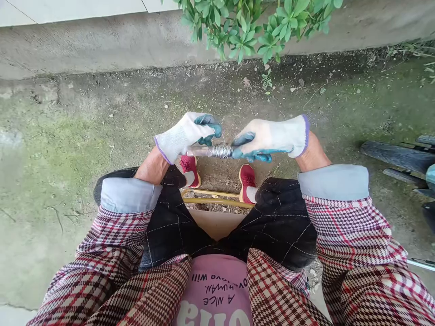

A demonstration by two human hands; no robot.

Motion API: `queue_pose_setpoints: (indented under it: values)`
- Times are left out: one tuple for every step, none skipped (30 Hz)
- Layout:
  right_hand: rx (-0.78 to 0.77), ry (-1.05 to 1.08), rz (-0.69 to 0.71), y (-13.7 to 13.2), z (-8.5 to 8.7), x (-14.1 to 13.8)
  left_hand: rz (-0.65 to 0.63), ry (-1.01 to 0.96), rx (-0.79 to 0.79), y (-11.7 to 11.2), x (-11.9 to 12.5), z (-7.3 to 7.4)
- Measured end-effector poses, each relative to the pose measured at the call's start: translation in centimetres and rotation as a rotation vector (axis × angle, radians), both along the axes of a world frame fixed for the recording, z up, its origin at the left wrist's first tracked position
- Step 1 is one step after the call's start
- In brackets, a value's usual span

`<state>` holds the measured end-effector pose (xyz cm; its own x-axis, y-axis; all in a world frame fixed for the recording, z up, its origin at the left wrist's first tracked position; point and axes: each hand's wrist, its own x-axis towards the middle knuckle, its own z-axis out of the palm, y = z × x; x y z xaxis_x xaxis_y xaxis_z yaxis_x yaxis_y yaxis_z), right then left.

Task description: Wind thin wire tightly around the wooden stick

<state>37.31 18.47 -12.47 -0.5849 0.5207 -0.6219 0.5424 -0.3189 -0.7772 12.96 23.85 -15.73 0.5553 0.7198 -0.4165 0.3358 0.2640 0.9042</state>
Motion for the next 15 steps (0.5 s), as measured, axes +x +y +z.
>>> queue_pose_setpoints:
  values:
    - [0.018,-0.088,0.029,0.0,-0.3,-0.1,-0.001,0.046,-0.009,-0.3,0.0,0.5]
    - [0.038,-0.186,0.052,0.0,-0.5,-0.3,-0.01,0.093,-0.005,-0.5,0.0,0.8]
    - [0.06,-0.292,0.07,0.0,-0.6,-0.4,-0.028,0.138,0.017,-0.8,0.0,0.9]
    - [0.085,-0.399,0.087,0.1,-0.8,-0.6,-0.057,0.175,0.06,-0.9,0.0,0.8]
    - [0.115,-0.498,0.108,0.1,-0.8,-0.7,-0.096,0.203,0.12,-0.9,0.0,0.6]
    - [0.145,-0.582,0.131,0.2,-0.9,-0.9,-0.134,0.221,0.19,-0.9,-0.2,0.2]
    - [0.172,-0.644,0.152,0.3,-0.9,-1.0,-0.173,0.229,0.26,-0.8,-0.3,-0.3]
    - [0.194,-0.686,0.171,0.4,-0.8,-1.0,-0.207,0.23,0.318,-0.6,-0.5,-0.7]
    - [0.21,-0.711,0.188,0.4,-0.8,-1.1,-0.229,0.229,0.36,-0.4,-0.6,-1.0]
    - [0.223,-0.725,0.2,0.5,-0.8,-1.1,-0.238,0.225,0.383,-0.3,-0.7,-1.2]
    - [0.238,-0.735,0.202,0.6,-0.8,-1.2,-0.237,0.216,0.387,-0.3,-0.7,-1.3]
    - [0.256,-0.744,0.2,0.7,-0.8,-1.2,-0.228,0.201,0.374,-0.3,-0.6,-1.2]
    - [0.284,-0.751,0.19,0.8,-0.8,-1.3,-0.213,0.181,0.344,-0.5,-0.5,-1.1]
    - [0.319,-0.754,0.172,1.0,-0.8,-1.3,-0.194,0.158,0.299,-0.7,-0.3,-0.9]
    - [0.363,-0.76,0.154,1.1,-0.8,-1.4,-0.17,0.127,0.239,-1.0,0.0,-0.7]
